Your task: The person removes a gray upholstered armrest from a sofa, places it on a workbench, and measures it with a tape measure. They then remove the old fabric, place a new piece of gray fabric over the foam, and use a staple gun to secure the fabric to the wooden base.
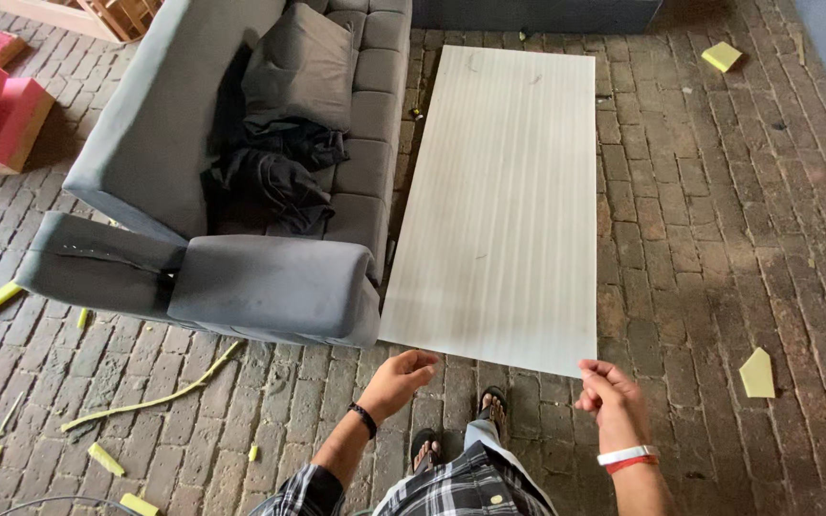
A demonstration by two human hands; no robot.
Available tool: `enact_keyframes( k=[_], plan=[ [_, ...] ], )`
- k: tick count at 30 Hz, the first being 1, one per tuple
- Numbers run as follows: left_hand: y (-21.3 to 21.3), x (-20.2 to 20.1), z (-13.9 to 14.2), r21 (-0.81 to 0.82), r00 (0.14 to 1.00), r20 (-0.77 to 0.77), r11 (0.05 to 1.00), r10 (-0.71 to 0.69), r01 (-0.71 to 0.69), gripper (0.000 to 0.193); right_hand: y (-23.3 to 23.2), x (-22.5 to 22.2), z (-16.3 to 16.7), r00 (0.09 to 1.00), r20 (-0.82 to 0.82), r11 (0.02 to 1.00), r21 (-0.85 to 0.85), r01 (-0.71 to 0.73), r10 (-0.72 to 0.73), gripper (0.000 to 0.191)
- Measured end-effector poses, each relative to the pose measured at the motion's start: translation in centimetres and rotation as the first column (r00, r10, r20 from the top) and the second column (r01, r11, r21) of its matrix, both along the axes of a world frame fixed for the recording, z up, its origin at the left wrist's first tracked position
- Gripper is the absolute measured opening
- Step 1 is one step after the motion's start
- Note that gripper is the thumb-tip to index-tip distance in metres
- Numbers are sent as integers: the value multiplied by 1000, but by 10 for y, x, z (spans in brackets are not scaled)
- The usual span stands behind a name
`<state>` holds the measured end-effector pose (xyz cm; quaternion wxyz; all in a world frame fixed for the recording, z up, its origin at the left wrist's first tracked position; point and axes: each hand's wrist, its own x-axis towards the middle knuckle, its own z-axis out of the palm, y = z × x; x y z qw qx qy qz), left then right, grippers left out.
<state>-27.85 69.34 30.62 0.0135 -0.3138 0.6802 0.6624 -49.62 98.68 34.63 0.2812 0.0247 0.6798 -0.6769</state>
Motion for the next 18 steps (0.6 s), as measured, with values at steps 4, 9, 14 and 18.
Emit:
enact_keyframes(
  k=[4, 9, 14, 18],
  plan=[
    [-12, -12, -15, 32, 1000, 11, 999, 27, -27, 41, -17, -25, -1, 1000, 11, 999, -33, -8, 8, 18],
    [-32, -44, -20, 42, 996, 28, 996, 84, -85, 41, -47, -79, -6, 997, 37, 998, -19, -60, 61, 17],
    [-61, -88, -3, -31, 991, 78, 994, 110, -108, 41, -91, -149, 0, 993, 60, 994, -22, -104, 105, 15],
    [-89, -113, 9, -44, 971, 69, 973, 228, -226, 41, -145, -196, 8, 971, 49, 971, 40, -235, 233, 14]
  ],
)
